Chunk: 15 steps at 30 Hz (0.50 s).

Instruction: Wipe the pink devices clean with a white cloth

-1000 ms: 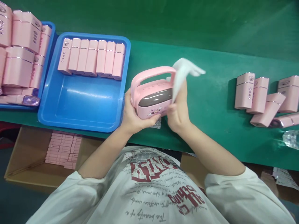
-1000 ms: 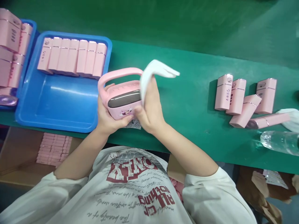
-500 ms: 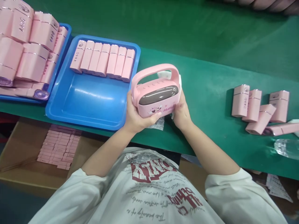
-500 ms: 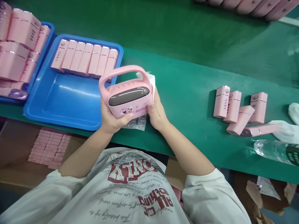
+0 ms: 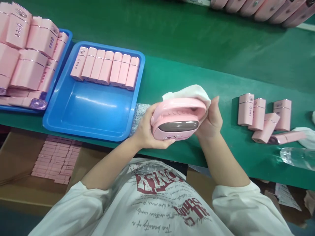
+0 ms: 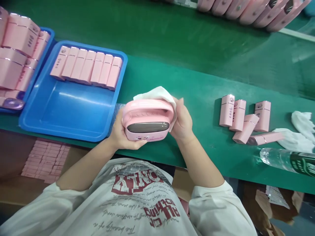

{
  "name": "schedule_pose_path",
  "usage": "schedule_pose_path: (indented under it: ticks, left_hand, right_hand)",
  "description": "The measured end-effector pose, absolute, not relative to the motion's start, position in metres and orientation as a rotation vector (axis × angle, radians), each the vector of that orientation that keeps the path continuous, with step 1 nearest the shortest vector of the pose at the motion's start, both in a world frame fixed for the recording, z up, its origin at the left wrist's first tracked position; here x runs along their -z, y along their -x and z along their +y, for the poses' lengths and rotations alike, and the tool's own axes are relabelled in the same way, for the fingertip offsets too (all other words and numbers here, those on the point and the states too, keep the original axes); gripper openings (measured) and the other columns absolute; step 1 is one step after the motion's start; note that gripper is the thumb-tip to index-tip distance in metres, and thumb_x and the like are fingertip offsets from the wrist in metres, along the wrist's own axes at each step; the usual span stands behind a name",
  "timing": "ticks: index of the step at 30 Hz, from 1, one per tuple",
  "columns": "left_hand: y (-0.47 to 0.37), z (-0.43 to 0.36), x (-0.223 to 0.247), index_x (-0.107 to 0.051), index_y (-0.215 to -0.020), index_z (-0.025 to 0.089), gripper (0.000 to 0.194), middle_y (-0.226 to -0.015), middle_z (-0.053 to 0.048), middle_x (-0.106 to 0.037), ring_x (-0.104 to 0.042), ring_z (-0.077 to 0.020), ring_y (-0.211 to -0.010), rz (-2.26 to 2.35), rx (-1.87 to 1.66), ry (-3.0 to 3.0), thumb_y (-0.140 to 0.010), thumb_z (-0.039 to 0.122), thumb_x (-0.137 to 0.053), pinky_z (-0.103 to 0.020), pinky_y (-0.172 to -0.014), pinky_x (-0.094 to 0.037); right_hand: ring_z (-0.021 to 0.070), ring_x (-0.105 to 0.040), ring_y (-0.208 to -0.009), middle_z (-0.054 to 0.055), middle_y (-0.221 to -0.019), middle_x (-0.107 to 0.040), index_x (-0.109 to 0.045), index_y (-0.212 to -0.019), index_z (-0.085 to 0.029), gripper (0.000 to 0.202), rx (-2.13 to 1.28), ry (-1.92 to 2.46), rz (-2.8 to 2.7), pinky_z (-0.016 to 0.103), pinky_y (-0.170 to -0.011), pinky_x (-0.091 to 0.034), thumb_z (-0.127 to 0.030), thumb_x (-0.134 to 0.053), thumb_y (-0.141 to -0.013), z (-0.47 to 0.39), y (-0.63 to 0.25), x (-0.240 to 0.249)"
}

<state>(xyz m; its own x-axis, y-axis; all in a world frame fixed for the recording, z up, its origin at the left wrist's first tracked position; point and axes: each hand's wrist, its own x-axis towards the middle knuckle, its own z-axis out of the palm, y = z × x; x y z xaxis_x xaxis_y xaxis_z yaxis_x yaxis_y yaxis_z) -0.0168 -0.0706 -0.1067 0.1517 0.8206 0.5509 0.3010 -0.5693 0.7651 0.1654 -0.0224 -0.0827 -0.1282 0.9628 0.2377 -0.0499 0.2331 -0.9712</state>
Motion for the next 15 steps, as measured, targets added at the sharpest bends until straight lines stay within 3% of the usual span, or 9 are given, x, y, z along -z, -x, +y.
schedule_pose_path:
  ticks: [3, 6, 11, 15]
  left_hand:
    - [0.013, -0.073, 0.106, -0.031, -0.134, 0.021, 0.093, -0.118, -0.011, -0.056, -0.061, -0.0258, -0.104, 1.169, -1.355, -1.969, -0.057, 0.049, -0.076, -0.038, -0.088, -0.052]
    - [0.01, -0.074, 0.106, -0.033, -0.131, 0.022, 0.089, -0.12, -0.011, -0.057, -0.061, -0.0257, -0.106, 1.28, -1.398, -1.999, -0.057, 0.044, -0.078, -0.036, -0.089, -0.052]
    - [0.008, -0.075, 0.104, -0.037, -0.129, 0.018, 0.082, -0.121, -0.013, -0.06, -0.061, -0.0261, -0.111, 1.369, -1.491, -2.19, -0.061, 0.039, -0.079, -0.035, -0.092, -0.052]
    - [0.01, -0.075, 0.107, -0.039, -0.127, 0.019, 0.082, -0.121, -0.012, -0.06, -0.062, -0.0277, -0.107, 1.459, -1.447, -2.118, -0.059, 0.039, -0.08, -0.037, -0.089, -0.053]
  right_hand:
    - [0.0234, -0.066, -0.091, 0.003, -0.091, -0.07, -0.07, -0.092, -0.023, 0.038, -0.977, 0.951, -1.285, 0.042, -0.084, -0.053, -0.055, -0.048, -0.089, -0.023, -0.165, 0.084]
    - [0.019, -0.066, -0.08, 0.001, -0.083, -0.069, -0.072, -0.087, -0.022, 0.023, -0.742, 1.01, -1.217, 0.035, -0.074, -0.052, -0.04, -0.057, -0.089, -0.028, -0.161, 0.085]
    - [0.0213, -0.065, -0.086, 0.003, -0.091, -0.069, -0.071, -0.1, -0.025, 0.021, -0.362, 0.994, -1.307, 0.038, -0.077, -0.052, -0.029, -0.051, -0.093, -0.035, -0.154, 0.088]
    - [0.026, -0.063, -0.102, 0.006, -0.103, -0.069, -0.063, -0.118, -0.028, 0.031, -0.112, 0.682, -1.719, 0.048, -0.089, -0.05, -0.023, -0.049, -0.092, -0.041, -0.147, 0.089]
